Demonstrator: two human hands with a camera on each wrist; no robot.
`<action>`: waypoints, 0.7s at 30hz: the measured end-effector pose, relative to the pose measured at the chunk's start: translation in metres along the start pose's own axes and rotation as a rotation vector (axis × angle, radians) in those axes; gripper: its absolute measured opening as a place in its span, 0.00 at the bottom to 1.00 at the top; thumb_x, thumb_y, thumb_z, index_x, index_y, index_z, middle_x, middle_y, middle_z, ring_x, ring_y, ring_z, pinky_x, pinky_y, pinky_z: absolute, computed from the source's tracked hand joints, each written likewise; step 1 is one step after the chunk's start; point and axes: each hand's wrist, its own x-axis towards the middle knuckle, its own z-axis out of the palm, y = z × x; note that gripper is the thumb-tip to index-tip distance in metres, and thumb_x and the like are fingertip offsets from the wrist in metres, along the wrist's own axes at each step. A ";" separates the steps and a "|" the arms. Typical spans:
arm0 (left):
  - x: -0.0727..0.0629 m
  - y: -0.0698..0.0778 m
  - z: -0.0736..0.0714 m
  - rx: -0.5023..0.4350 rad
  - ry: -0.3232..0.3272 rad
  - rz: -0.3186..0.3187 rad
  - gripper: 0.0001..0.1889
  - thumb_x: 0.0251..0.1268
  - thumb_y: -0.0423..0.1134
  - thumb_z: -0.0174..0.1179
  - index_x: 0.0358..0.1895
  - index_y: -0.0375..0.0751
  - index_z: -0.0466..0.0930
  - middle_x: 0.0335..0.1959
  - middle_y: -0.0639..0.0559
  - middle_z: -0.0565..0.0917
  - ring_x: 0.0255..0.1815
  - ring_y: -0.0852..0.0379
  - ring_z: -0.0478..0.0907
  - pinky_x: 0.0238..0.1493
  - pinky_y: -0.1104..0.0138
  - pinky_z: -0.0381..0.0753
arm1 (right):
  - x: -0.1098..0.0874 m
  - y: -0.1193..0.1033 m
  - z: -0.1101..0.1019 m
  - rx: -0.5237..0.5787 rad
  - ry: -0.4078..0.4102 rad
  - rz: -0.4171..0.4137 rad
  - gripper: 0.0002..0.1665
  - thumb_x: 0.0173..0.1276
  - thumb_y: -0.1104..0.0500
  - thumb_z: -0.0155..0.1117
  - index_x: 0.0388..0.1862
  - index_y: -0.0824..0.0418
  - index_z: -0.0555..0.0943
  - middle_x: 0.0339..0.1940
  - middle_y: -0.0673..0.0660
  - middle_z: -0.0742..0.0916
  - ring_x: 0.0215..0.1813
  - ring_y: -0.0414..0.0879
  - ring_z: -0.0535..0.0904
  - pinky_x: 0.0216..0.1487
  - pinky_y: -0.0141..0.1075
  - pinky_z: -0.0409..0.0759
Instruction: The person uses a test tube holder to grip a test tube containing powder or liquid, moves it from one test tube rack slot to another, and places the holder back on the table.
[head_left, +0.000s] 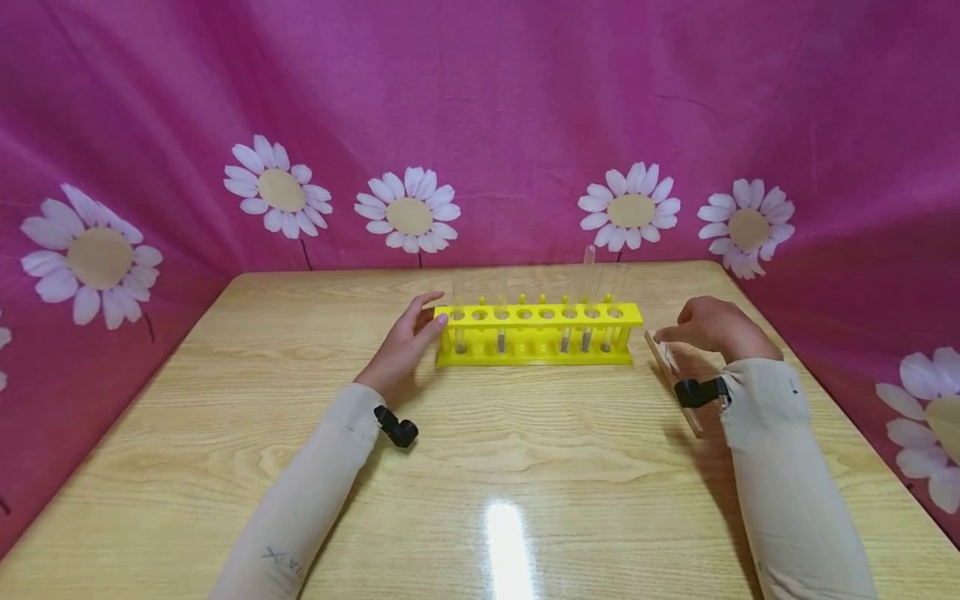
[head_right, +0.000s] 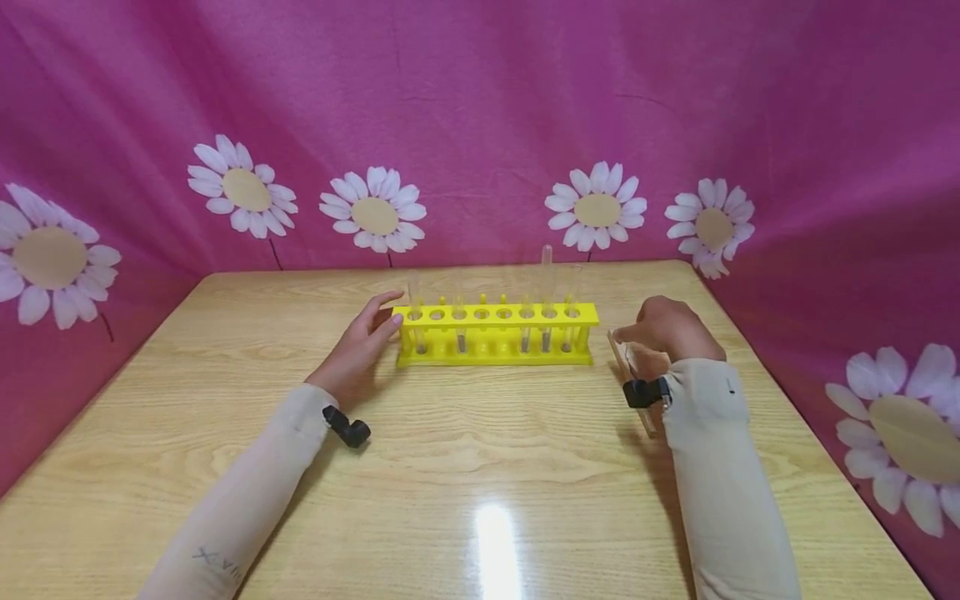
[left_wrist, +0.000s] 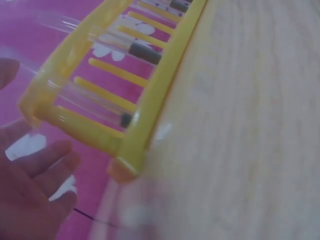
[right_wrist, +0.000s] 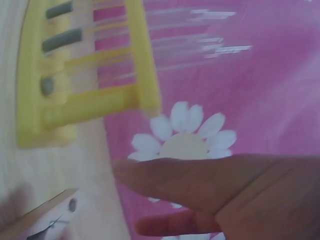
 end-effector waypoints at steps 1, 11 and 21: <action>0.000 0.002 -0.001 0.024 0.004 0.003 0.30 0.67 0.64 0.51 0.70 0.69 0.57 0.71 0.52 0.65 0.72 0.54 0.58 0.71 0.52 0.55 | -0.001 -0.003 -0.001 -0.007 0.023 -0.006 0.44 0.63 0.39 0.63 0.57 0.76 0.67 0.54 0.74 0.75 0.50 0.66 0.72 0.46 0.55 0.77; -0.007 0.039 -0.008 0.369 0.060 0.111 0.35 0.69 0.60 0.51 0.75 0.60 0.50 0.75 0.48 0.59 0.74 0.46 0.56 0.67 0.42 0.59 | -0.020 -0.035 -0.008 0.073 0.178 -0.108 0.55 0.66 0.39 0.61 0.74 0.71 0.48 0.69 0.77 0.60 0.65 0.72 0.60 0.60 0.65 0.64; -0.023 0.060 -0.004 0.513 0.006 0.097 0.41 0.68 0.59 0.53 0.78 0.55 0.43 0.78 0.51 0.50 0.77 0.49 0.46 0.73 0.46 0.38 | -0.041 -0.062 0.007 0.094 0.180 -0.230 0.61 0.65 0.39 0.63 0.78 0.66 0.38 0.76 0.73 0.49 0.73 0.71 0.46 0.66 0.67 0.50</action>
